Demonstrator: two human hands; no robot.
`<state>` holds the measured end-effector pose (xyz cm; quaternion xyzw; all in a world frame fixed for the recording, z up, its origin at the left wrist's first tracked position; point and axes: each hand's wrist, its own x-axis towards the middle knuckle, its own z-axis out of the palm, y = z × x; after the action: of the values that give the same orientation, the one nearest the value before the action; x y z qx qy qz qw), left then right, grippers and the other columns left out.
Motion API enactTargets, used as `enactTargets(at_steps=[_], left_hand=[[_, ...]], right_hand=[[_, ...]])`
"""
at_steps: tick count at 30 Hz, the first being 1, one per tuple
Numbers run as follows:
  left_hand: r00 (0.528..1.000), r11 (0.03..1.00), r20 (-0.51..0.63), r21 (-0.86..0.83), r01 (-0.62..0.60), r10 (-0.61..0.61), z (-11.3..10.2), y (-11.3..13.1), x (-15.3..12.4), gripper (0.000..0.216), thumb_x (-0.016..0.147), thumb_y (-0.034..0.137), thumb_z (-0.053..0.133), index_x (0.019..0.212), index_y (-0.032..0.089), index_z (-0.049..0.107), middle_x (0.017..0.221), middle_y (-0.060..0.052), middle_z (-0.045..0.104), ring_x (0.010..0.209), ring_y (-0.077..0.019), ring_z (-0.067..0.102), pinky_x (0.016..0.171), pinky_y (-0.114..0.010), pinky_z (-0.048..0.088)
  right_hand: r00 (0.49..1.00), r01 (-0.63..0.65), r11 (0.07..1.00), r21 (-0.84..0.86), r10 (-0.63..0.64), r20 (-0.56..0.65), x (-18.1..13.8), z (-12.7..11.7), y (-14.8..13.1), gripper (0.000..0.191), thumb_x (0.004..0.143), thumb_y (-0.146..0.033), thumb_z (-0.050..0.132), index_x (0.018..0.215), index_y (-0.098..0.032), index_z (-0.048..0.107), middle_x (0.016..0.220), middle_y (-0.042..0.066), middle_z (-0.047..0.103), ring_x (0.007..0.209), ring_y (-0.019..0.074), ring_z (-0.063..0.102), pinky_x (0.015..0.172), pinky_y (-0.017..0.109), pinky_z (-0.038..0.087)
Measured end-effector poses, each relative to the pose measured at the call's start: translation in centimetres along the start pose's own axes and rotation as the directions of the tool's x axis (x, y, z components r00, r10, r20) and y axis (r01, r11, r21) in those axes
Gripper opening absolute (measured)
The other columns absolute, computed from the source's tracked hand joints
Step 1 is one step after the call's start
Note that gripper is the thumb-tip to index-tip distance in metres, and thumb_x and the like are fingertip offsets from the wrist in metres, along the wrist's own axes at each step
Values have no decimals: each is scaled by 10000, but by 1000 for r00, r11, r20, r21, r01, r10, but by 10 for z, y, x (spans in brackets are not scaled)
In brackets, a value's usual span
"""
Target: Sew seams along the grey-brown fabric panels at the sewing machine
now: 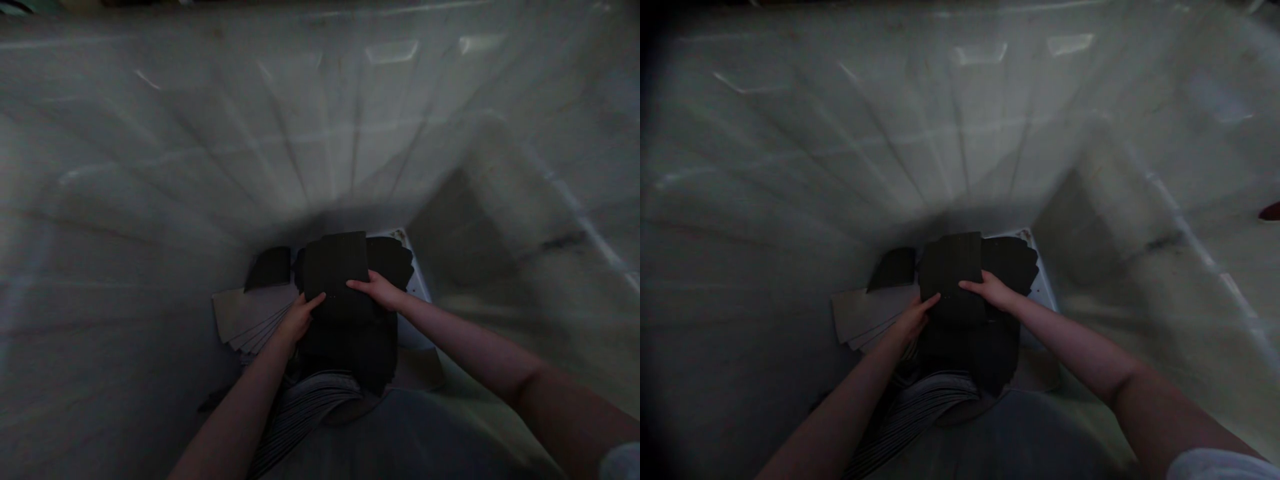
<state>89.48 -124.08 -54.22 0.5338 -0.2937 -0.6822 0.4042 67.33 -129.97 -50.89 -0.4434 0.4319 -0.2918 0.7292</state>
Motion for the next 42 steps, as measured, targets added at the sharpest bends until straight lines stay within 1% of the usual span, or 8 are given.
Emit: enactTargets(at_steps=[14,21,24,27,30,34,38,42], left_hand=[[995,994,84,-100,-43,52,3,-5,-5,716,795,365,693,1432,290,374,1394,-95,526,1222,-252,547,1075,-436,387],[995,955,-19,281,-93,102,10,12,-4,1005,761,344,729,1522,267,79,1478,-165,383,1350,-310,395,1092,-530,307],[920,596,245,704,-386,306,17,25,-8,972,746,276,733,1516,291,139,1557,-112,248,1440,-303,198,1159,-519,130],[854,88,520,852,-516,-24,37,21,-11,866,762,251,698,1496,261,239,1383,-126,520,1337,-298,412,1118,-477,251],[881,-44,390,908,-416,-267,49,0,-9,762,757,284,687,1441,180,368,1108,-157,686,1072,-308,633,918,-405,463],[866,0,383,915,-404,-321,38,-22,-7,376,784,295,639,1157,251,644,1079,-80,707,1008,-268,664,827,-329,502],[858,40,411,907,-420,-307,29,-28,-14,318,808,279,588,1116,254,663,1130,-78,685,1049,-266,643,846,-336,494],[852,76,423,904,-421,-309,35,-31,-17,288,760,280,641,1040,249,699,1046,-90,709,994,-280,660,830,-341,493]], right_hand=[[992,16,939,-343,29,126,-11,4,7,524,937,-525,425,1323,-185,525,1238,91,641,1112,237,612,997,440,474],[925,28,644,-764,274,264,9,-9,-15,308,851,-200,546,1125,-132,667,1169,115,676,1065,255,622,956,393,454],[836,51,465,-884,464,293,9,-3,-8,152,689,-95,637,803,-104,736,848,127,739,865,283,671,847,387,481],[779,93,362,-927,553,295,3,18,12,90,625,-63,664,672,-115,721,742,112,728,801,263,670,802,348,478],[764,114,346,-931,569,305,4,24,27,118,642,-175,749,758,-153,738,783,51,736,786,207,665,771,282,479],[848,61,304,-951,487,210,25,-13,26,297,830,-432,638,967,-182,721,908,36,731,811,174,660,770,262,480],[968,-67,171,-983,251,-23,49,-56,22,426,949,-401,469,1286,-150,546,1238,167,602,1083,248,583,958,379,409],[988,-133,70,-989,91,-126,67,-75,25,488,932,-354,524,1374,-163,443,1396,193,447,1247,294,459,1073,482,289]])
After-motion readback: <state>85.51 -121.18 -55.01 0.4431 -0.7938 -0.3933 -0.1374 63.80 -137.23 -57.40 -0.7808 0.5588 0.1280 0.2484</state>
